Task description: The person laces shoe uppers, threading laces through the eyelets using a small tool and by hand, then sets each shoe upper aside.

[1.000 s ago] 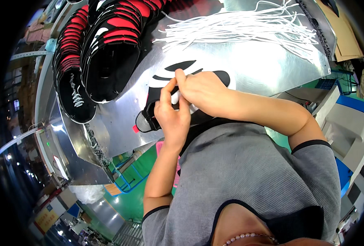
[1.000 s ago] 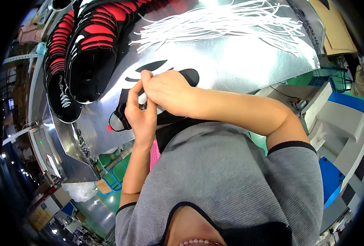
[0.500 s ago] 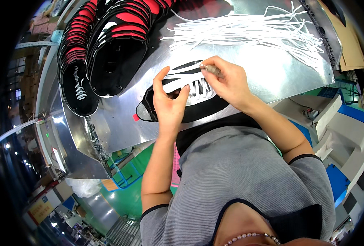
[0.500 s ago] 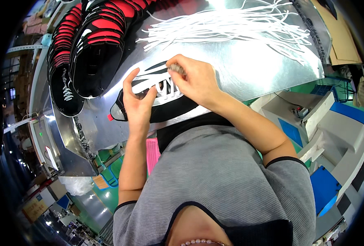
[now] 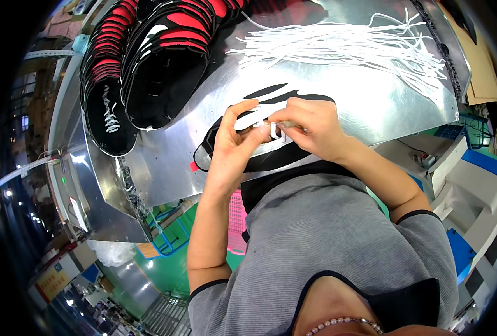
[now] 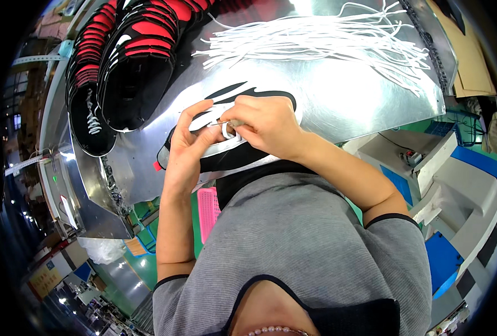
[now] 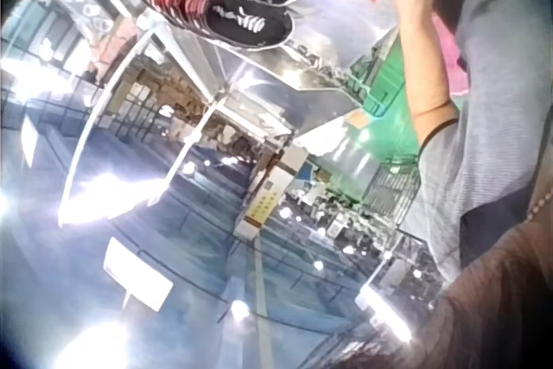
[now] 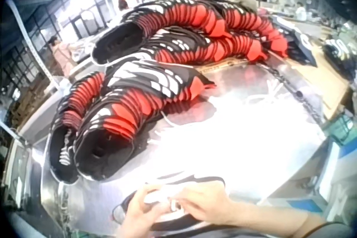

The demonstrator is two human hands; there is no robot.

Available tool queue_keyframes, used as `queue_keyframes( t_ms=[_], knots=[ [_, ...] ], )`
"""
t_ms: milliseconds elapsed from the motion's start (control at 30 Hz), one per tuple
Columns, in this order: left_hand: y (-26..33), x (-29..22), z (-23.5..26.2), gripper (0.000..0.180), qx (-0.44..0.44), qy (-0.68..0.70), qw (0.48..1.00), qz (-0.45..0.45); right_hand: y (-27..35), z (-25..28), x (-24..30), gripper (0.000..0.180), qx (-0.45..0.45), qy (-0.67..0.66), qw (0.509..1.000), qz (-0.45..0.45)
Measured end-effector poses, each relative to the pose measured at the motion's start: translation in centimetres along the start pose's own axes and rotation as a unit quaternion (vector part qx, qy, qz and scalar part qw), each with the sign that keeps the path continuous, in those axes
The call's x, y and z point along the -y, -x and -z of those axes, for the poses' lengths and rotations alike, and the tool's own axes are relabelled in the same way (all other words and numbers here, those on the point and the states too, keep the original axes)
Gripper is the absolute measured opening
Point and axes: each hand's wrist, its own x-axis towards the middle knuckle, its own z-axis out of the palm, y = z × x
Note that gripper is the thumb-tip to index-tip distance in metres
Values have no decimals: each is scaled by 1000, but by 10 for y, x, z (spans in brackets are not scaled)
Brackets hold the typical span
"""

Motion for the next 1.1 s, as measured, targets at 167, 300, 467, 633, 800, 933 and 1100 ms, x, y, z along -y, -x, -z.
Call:
queue_keyframes(
  t_ms=[167,300,467,633,800,933,1100],
  knots=[
    [-17,3,3,32,-65,-118,990,-41,12,7,49,22,74,-185,975,100],
    [-24,5,5,37,-51,-134,989,-41,22,-3,22,23,82,-86,991,-67],
    [20,-3,10,51,-63,-332,937,-88,40,33,32,19,50,-270,899,-341],
    [42,8,6,33,-57,-458,863,-206,30,9,29,20,97,-225,871,-426],
    [41,10,2,21,-86,-468,857,-197,22,-11,30,20,53,-270,865,-419],
    [40,4,1,21,-82,-416,893,-151,5,-7,32,16,-8,-300,889,-346],
    [32,11,-5,28,-103,-465,864,-163,3,-18,22,19,-1,-265,899,-349]
  ],
)
